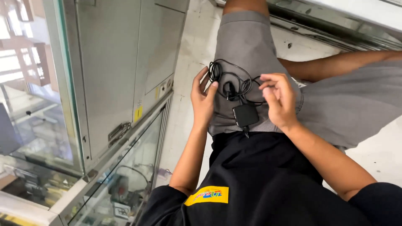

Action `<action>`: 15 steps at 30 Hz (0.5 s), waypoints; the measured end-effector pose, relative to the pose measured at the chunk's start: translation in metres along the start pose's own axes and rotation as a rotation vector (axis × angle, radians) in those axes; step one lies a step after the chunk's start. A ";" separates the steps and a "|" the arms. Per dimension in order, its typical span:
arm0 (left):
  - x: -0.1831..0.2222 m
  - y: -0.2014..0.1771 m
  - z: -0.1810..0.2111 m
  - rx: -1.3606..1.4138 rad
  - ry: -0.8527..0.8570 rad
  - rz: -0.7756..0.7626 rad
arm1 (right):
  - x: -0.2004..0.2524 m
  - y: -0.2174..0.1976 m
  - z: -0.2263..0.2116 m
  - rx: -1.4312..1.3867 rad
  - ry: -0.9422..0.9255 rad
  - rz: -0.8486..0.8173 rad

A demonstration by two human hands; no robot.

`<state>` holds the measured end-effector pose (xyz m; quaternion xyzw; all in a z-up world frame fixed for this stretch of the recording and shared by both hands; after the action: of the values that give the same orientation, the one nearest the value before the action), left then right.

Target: Disassembling a laptop to access internal components and untangling a power adapter cable

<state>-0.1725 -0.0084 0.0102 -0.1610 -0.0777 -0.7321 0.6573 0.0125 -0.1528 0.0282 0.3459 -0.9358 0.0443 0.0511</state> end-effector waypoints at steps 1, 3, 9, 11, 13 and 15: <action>0.000 -0.002 -0.007 -0.003 -0.005 0.018 | -0.005 0.000 -0.010 -0.002 0.007 -0.017; 0.004 -0.006 -0.021 0.009 0.037 0.013 | -0.014 -0.007 -0.040 0.174 -0.382 0.119; 0.022 -0.003 -0.002 -0.089 0.154 0.048 | -0.009 0.029 -0.069 0.373 -0.845 -0.216; 0.024 -0.006 -0.006 -0.142 0.163 0.071 | -0.012 0.040 -0.061 0.470 -0.899 -0.289; 0.022 -0.008 -0.011 -0.194 0.175 0.089 | -0.016 0.046 -0.053 0.569 -0.955 -0.356; 0.017 -0.008 -0.017 -0.211 0.144 0.038 | -0.025 0.043 -0.041 0.790 -0.858 -0.409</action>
<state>-0.1844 -0.0292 0.0005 -0.1778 0.0500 -0.7333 0.6543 0.0056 -0.0994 0.0635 0.4982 -0.7005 0.2338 -0.4543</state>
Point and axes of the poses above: each hand's wrist, its own x-axis away from the middle knuckle, its own y-axis out of the palm, z = x × y, the point moved 3 cm from there along -x, towards the middle knuckle, and after that the axes turned 15 degrees about z, right-handed, at the moved point
